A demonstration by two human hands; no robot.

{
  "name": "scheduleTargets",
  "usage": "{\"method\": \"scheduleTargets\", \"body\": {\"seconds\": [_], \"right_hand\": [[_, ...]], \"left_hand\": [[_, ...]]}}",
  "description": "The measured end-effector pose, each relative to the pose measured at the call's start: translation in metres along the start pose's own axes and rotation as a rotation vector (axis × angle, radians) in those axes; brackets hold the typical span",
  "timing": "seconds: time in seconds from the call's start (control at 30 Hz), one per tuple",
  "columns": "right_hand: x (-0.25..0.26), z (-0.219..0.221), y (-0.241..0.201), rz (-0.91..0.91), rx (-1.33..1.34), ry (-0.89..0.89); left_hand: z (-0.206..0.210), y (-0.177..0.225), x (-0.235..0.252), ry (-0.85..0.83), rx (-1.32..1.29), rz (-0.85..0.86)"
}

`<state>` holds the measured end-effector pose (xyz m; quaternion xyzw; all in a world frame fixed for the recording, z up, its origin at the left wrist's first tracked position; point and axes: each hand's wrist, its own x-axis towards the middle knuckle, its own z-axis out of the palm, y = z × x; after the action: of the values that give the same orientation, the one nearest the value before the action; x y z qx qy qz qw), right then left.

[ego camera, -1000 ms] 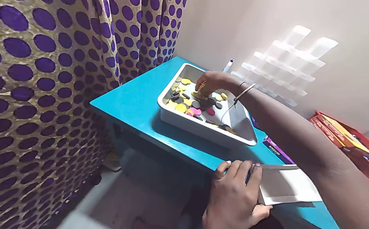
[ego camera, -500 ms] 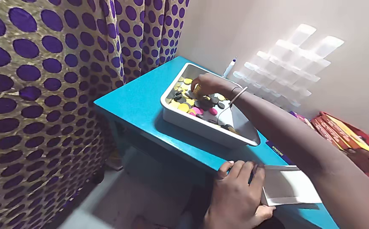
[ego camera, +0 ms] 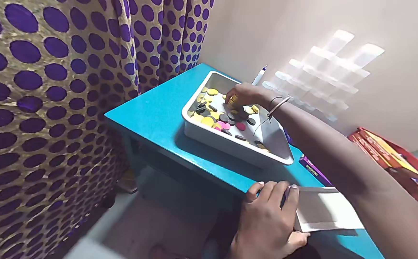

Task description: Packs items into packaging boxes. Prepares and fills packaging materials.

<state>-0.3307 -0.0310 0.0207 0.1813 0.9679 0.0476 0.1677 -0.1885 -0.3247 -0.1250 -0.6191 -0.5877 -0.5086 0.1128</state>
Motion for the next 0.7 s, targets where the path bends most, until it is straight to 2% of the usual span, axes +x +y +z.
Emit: {"method": "scheduleTargets", "body": {"seconds": [0.2,0.27,0.4,0.5,0.53,0.63,0.7], "right_hand": [[0.003,0.001,-0.001,-0.022,-0.129,-0.029],[0.003,0.000,0.000,-0.049,-0.117,0.009],[-0.009,-0.010,0.005,-0.130,0.214,0.178],[-0.019,-0.016,0.009,-0.041,0.445,0.173],[-0.021,-0.015,0.012,-0.015,0.450,0.151],[-0.019,-0.006,0.019,0.043,0.115,0.139],[-0.017,0.003,0.020,0.047,0.023,0.121]], "left_hand": [[0.001,0.002,0.000,-0.008,0.016,-0.005],[0.001,0.002,0.000,-0.008,0.012,-0.005],[-0.001,0.002,0.001,-0.017,0.002,-0.007],[0.000,0.003,0.000,-0.016,-0.003,-0.002],[0.001,0.003,0.000,-0.019,-0.007,0.001],[0.002,0.004,0.000,-0.019,-0.009,0.001],[0.002,0.005,0.000,-0.010,-0.001,0.003]]}}
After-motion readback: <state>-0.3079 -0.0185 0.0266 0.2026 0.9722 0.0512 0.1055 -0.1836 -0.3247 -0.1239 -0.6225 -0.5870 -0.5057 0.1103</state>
